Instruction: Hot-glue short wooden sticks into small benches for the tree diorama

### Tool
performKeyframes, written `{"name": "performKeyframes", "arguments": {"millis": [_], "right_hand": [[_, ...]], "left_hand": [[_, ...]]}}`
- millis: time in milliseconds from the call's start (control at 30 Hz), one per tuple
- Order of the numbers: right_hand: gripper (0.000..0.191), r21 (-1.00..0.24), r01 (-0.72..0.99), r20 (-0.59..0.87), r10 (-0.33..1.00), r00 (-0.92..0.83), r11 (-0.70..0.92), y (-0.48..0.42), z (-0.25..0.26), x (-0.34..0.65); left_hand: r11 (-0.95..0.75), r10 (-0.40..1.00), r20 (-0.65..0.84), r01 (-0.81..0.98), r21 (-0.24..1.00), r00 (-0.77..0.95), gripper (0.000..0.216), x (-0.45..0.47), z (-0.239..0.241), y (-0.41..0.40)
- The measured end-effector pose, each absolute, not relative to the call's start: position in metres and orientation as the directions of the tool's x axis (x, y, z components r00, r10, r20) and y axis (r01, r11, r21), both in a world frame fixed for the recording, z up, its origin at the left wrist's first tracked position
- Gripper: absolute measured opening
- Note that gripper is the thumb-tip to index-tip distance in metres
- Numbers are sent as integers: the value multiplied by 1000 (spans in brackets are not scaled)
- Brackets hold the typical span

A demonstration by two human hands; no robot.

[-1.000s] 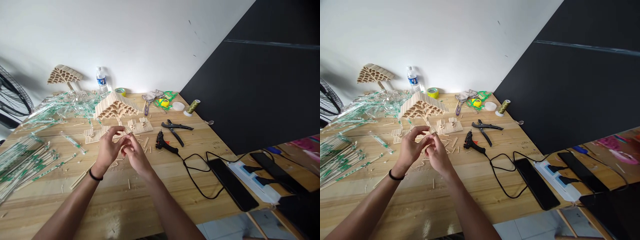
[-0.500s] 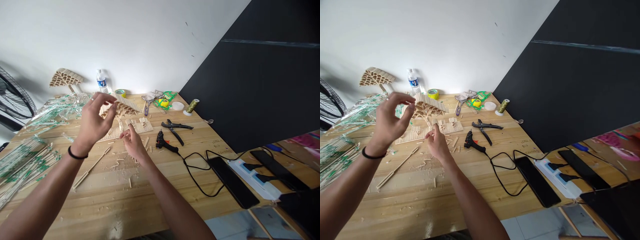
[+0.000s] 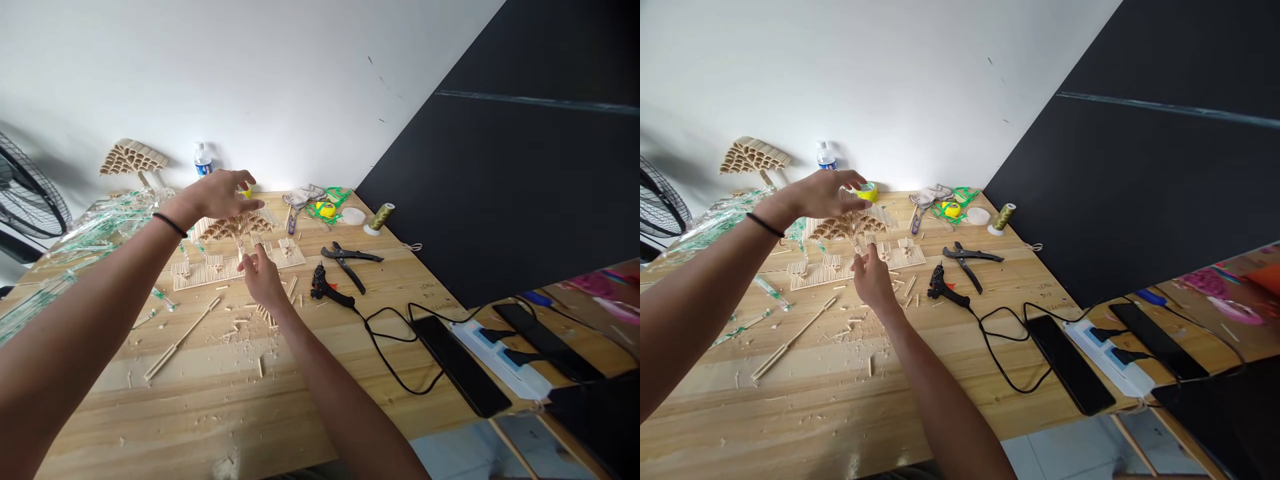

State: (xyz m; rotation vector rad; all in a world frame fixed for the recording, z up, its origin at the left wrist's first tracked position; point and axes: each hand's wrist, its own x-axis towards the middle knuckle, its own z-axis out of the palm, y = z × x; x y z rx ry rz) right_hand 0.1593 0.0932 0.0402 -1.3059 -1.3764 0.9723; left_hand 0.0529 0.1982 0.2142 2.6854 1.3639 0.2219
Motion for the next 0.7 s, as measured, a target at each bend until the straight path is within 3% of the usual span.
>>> {"name": "performKeyframes", "arguments": {"millis": [367,700], "right_hand": [[19,-932,334,167,985,45,143,107,33,161],[19,-931,323,200,978,61,170,121,30,160]], "left_hand": [[-566,816,-83,820,84,571,91,69,214,210],[-609,780,-165,793,22,603,95,78,211,219]]}}
